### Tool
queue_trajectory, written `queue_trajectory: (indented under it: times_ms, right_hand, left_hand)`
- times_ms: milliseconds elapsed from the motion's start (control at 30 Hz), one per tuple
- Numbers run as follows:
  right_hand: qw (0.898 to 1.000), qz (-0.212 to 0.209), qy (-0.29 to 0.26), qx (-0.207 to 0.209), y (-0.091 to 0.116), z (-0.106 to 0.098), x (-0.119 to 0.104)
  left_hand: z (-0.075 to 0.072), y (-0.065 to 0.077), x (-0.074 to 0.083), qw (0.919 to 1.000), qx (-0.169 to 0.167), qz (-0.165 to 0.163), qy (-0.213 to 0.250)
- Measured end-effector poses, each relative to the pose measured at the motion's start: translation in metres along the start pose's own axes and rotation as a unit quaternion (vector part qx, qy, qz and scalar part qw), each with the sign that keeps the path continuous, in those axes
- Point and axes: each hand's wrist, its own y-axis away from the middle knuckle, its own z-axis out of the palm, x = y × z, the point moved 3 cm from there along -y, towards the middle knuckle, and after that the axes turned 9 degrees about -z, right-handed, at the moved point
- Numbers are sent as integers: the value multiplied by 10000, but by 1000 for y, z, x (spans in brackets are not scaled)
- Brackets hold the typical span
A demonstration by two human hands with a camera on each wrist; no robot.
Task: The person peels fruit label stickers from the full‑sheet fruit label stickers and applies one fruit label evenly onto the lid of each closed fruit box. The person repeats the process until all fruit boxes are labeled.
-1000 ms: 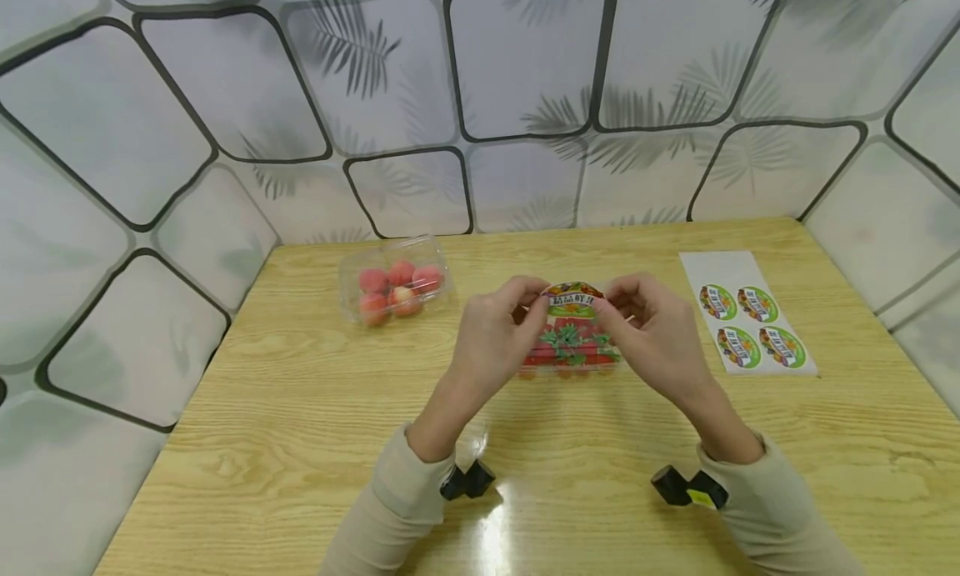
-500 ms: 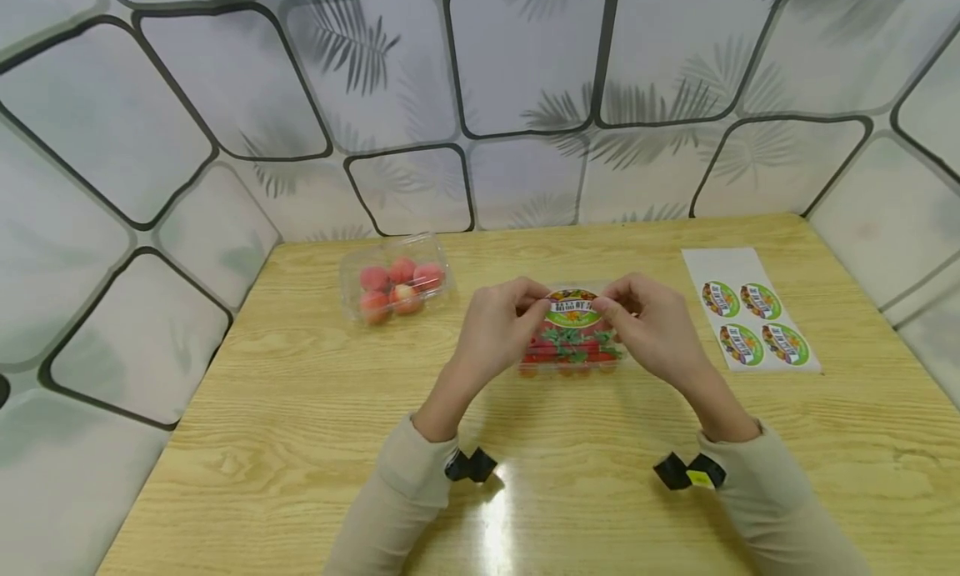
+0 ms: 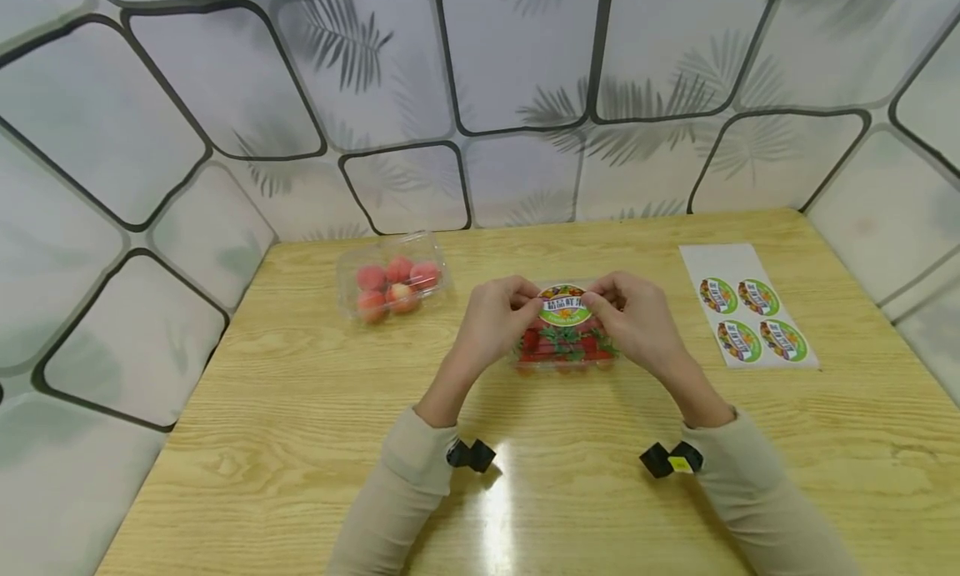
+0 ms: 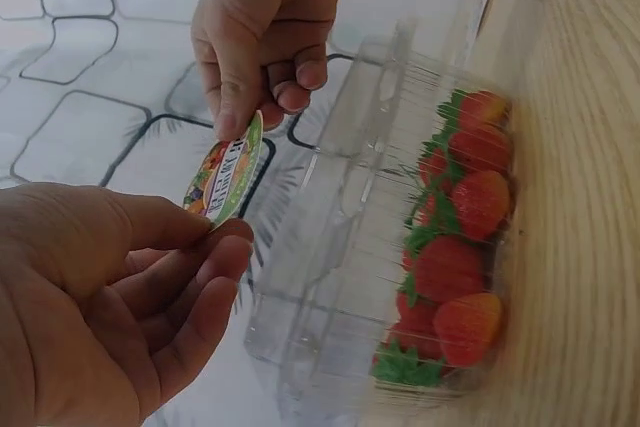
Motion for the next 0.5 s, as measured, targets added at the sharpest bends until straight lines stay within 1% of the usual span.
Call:
queue_trajectory:
  times_ms: [100,267,500]
  right_hand:
    - [9999,78,-56,-77,-1,2,3]
    - [9997,146,-130,-144,-1,5,6]
    - [9997,200,-120,-70,-1,7,11]
  left_hand:
    - [2,-3,-4,10000,-1,-59,17]
    - [3,-6,-7,10000,-20,-52,68]
    - [6,-7,-9,9998,44,-149,-100]
